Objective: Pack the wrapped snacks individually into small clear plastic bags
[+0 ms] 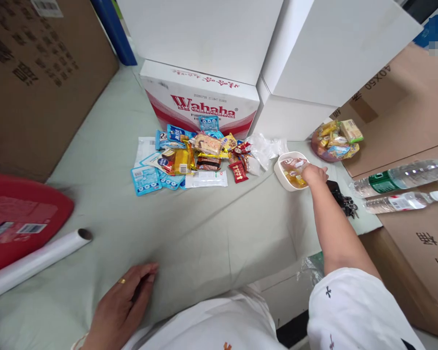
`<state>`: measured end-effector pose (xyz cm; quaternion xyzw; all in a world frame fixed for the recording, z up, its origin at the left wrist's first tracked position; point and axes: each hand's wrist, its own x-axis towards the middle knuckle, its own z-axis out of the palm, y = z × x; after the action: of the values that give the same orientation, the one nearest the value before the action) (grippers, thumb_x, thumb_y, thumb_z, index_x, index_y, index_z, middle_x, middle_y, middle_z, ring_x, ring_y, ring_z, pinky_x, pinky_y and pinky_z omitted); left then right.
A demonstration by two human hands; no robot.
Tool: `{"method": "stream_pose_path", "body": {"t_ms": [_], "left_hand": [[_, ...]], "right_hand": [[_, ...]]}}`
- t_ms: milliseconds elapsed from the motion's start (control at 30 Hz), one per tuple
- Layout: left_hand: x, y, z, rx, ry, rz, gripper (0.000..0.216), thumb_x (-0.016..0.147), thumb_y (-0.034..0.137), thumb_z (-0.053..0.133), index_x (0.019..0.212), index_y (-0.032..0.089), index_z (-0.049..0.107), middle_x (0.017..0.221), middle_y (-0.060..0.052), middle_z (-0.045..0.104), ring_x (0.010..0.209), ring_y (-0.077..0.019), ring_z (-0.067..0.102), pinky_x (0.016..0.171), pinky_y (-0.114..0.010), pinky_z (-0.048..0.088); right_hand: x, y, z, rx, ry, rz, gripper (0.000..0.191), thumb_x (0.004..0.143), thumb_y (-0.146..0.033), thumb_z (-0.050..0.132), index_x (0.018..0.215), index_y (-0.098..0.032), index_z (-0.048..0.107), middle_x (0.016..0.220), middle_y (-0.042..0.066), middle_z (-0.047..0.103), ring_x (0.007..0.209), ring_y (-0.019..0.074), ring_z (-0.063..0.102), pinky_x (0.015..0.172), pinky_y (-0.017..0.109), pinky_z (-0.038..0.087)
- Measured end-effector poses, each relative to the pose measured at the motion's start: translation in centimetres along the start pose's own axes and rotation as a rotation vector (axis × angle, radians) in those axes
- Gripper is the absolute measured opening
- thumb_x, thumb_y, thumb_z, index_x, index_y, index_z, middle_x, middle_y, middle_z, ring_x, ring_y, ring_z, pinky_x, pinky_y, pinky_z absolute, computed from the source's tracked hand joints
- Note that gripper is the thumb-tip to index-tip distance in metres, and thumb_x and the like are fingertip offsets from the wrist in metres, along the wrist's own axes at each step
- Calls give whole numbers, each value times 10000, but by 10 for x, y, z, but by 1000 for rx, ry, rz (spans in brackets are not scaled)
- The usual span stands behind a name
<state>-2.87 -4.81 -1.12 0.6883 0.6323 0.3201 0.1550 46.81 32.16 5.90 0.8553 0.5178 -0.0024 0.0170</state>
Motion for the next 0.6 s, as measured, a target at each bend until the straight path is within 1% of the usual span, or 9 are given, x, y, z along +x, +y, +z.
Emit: {"method": "stream_pose_path", "body": {"t_ms": [67, 133, 233, 300, 367, 433, 500, 567, 600], "left_hand": [[0, 1, 2, 13, 22, -2, 230, 1037, 340, 450, 1115, 227, 633, 970, -55, 749, 824, -177, 737, 719, -248, 577], [1, 2, 1, 14, 31, 1, 219, 1034, 334, 456, 1110, 225, 631, 962, -52, 750, 824, -176, 739, 723, -246, 580], [2, 3, -2, 23, 25, 9, 205, 1031, 325, 466, 1103, 223, 629, 954, -49, 755, 814, -173, 747, 713, -240, 586], [3, 3, -4, 39, 27, 8, 206, 1032, 324, 464, 1104, 222, 628, 954, -51, 760, 805, -172, 752, 700, -236, 589], [4, 3, -5, 46, 28, 11, 204, 1032, 324, 463, 1099, 223, 627, 944, -50, 761, 791, -170, 755, 685, -230, 592], [6, 4, -5, 44, 29, 21, 196, 1031, 323, 467, 1088, 225, 627, 923, -44, 759, 771, -164, 753, 670, -222, 593], [9, 5, -5, 35, 33, 30, 191, 1029, 320, 471, 1082, 226, 627, 909, -41, 757, 759, -160, 752, 666, -215, 595], [9, 7, -7, 17, 32, 30, 190, 1026, 317, 473, 1080, 225, 631, 909, -43, 759, 759, -159, 754, 665, -211, 597], [7, 8, -8, 4, 24, 23, 190, 1023, 314, 477, 1079, 227, 636, 920, -46, 762, 769, -161, 757, 670, -210, 600]], "right_hand": [[-7, -2, 5, -23, 59, 2, 266, 922, -243, 566, 1108, -157, 735, 1166, 223, 656, 1273, 370, 452, 997, 561, 407], [-15, -1, 6, -22, 177, -43, 300, 919, -222, 515, 1115, -164, 735, 1272, 219, 606, 1294, 366, 405, 1010, 560, 389], [-24, -1, 1, 74, 454, -124, 297, 870, -214, 527, 1072, -159, 738, 1258, 203, 596, 1223, 357, 451, 967, 511, 432], [-32, -10, -5, 180, 575, -231, 307, 862, -196, 514, 1079, -149, 726, 1195, 190, 618, 1138, 324, 528, 952, 459, 457], [-42, -30, -8, 267, 541, -397, 299, 876, -195, 500, 1074, -148, 720, 1136, 167, 648, 1028, 281, 598, 940, 407, 475], [-54, -59, -6, 291, 405, -523, 295, 914, -218, 484, 1074, -157, 725, 1093, 146, 685, 971, 262, 638, 935, 380, 481], [-64, -91, -1, 224, 276, -519, 331, 956, -235, 460, 1149, -147, 714, 1124, 158, 710, 1012, 275, 657, 946, 377, 473], [-70, -118, 7, 111, 149, -427, 346, 954, -220, 493, 1207, -93, 692, 1149, 213, 714, 1054, 305, 667, 935, 382, 470], [-71, -128, 9, 66, 91, -384, 332, 928, -199, 536, 1186, -63, 696, 1124, 242, 716, 1048, 319, 674, 916, 378, 472]]}}
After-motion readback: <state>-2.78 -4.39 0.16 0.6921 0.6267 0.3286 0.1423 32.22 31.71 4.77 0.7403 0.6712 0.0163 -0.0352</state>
